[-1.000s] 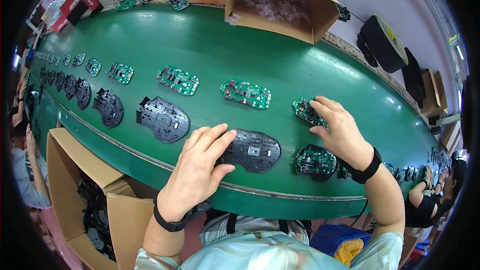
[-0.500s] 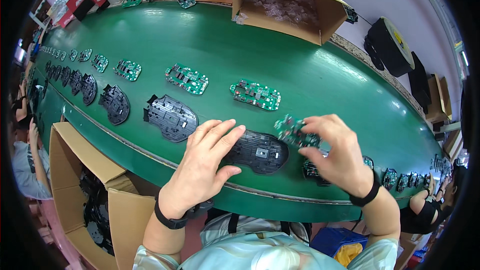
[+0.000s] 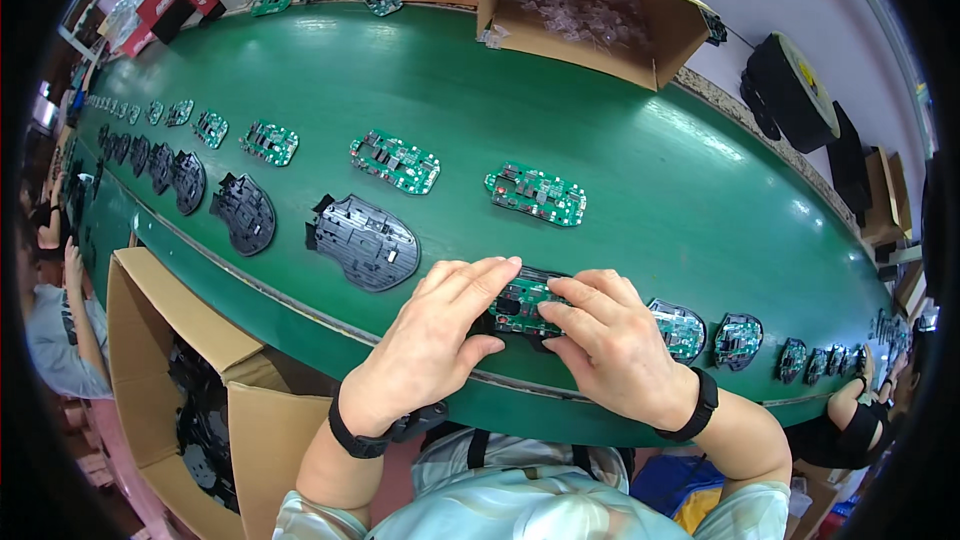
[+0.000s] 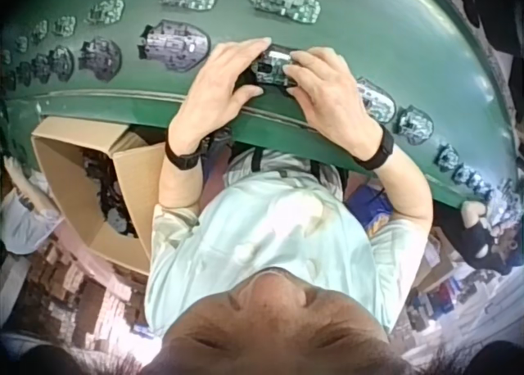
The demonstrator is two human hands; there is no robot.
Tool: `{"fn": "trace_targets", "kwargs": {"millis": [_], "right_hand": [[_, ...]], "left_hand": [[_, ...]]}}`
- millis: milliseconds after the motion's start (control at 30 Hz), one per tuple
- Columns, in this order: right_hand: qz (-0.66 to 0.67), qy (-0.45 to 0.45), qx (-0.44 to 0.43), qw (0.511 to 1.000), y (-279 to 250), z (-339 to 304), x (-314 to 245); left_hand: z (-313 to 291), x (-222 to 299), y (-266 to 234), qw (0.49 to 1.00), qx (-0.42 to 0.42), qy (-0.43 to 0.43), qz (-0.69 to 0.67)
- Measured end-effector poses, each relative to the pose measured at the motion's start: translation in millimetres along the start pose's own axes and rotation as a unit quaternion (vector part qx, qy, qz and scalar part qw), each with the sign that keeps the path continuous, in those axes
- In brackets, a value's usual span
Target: Assembling the internal PCB and chassis components of computer mice on a production line.
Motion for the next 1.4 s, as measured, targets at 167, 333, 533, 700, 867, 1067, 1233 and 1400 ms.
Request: {"fn": "trace_targets", "kwargs": {"millis": [167, 333, 533, 700, 867, 1067, 1233, 1400], "right_hand": [[-0.004, 0.015, -0.001, 1.000, 3.9, -4.6, 9.7], [0.008, 0.020, -0.001, 1.000, 6.2, -6.4, 17.2], [0.011, 0.022, 0.004, 1.000, 2.5, -5.2, 20.8], [0.008, 0.031, -0.003, 0.999, -1.0, 1.3, 25.8], [-0.002, 0.034, 0.014, 0.999, -11.2, -1.6, 33.9], [-0.033, 0.021, 0.048, 0.998, -15.6, -9.8, 43.8], [-0.048, 0.021, 0.044, 0.998, -14.4, -15.3, 43.0], [-0.063, 0.021, 0.029, 0.997, -16.2, -23.1, 46.0]], "left_hand": [[1.4, -2.8, 4.4, 1.000, -0.003, 0.007, -0.001], [3.7, -4.4, 10.8, 1.000, -0.010, 0.003, -0.003], [9.7, -1.6, 13.5, 1.000, -0.017, 0.004, 0.001], [19.4, 0.0, 13.4, 1.000, -0.011, -0.003, 0.011], [29.1, 4.9, 20.0, 1.000, 0.007, -0.020, 0.017], [36.3, 11.7, 35.7, 0.999, 0.012, -0.002, 0.044], [32.1, 12.2, 43.3, 0.998, 0.004, -0.006, 0.054], [33.4, 12.8, 48.9, 0.999, -0.002, -0.020, 0.034]]}}
Point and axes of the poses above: each hand's wrist, its own z-axis towards the middle knuckle, its own y-axis out of the palm, x = y × z, the point moved 10 cm from there along z, towards the middle knuckle, and after that the axes turned 11 degrees about x, right-handed, at the moved point
